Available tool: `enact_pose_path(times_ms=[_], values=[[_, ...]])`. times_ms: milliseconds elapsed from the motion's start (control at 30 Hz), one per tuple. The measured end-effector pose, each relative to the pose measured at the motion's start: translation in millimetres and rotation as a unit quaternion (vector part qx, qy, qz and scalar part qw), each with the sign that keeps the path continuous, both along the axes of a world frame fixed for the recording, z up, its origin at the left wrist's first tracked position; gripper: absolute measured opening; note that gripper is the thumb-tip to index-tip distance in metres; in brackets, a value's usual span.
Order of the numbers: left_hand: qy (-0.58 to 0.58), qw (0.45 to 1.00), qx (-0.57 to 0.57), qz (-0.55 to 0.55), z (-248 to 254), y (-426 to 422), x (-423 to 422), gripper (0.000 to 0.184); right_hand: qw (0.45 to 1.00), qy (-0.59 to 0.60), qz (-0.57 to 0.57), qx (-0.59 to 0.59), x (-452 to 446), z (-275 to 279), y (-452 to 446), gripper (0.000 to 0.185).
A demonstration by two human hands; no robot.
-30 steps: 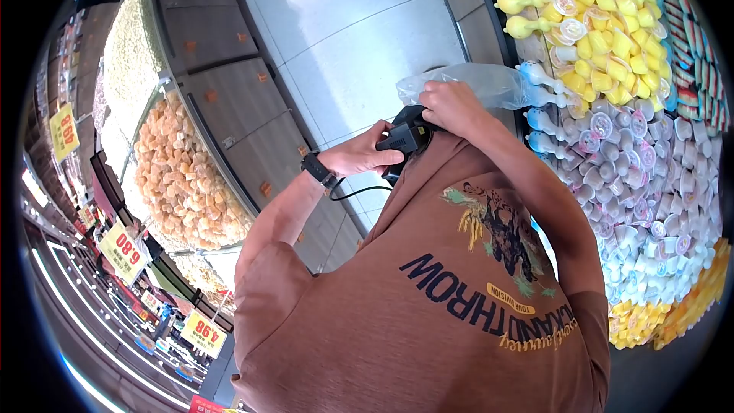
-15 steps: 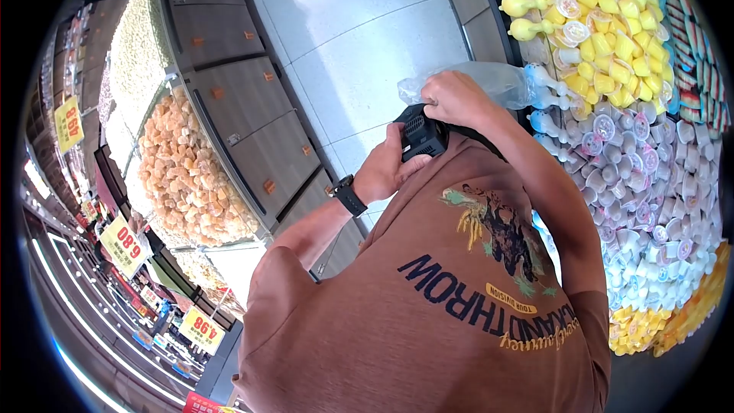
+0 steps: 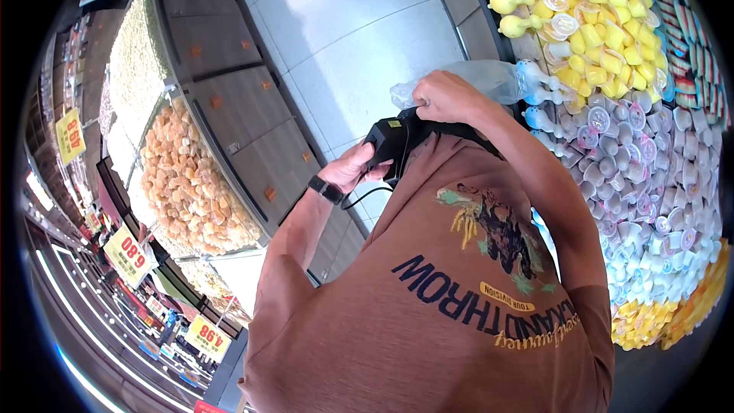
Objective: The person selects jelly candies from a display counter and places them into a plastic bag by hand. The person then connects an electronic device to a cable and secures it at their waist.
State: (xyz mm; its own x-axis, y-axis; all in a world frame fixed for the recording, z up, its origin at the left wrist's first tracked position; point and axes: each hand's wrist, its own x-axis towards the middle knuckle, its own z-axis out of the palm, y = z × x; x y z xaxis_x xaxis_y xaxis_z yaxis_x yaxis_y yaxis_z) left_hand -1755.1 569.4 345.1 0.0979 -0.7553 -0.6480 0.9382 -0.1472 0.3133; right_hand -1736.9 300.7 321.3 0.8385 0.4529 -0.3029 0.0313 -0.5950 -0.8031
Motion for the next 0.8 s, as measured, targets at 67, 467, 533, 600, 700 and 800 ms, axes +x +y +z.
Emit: enact_pose_path(times_ms=[67, 467, 533, 600, 700, 800], values=[[-0.055, 0.998, 0.014, 0.014, 4, -8, -10, 0.094, 1.0, 0.012, -0.008, -0.007, 0, -1, 0, 0.013], [-0.438, 0.874, 0.185, -0.103, 28, -45, -30, 0.064, 0.999, 0.034, 0.009, -0.013, 5, -1, 3, 0.011], [-0.465, 0.857, 0.195, -0.111, 32, -51, -32, 0.065, 0.999, 0.04, 0.027, -0.023, 8, 5, 3, 0.011], [-0.488, 0.837, 0.229, -0.096, 25, -55, -40, 0.067, 0.998, 0.033, 0.042, -0.034, 10, 9, 4, 0.012], [-0.505, 0.819, 0.262, -0.072, 20, -61, -47, 0.07, 0.997, 0.046, 0.048, -0.043, 14, 15, 4, 0.012], [-0.5, 0.812, 0.292, -0.077, 18, -63, -47, 0.071, 0.995, 0.03, 0.066, -0.072, 16, 21, 9, 0.01]])
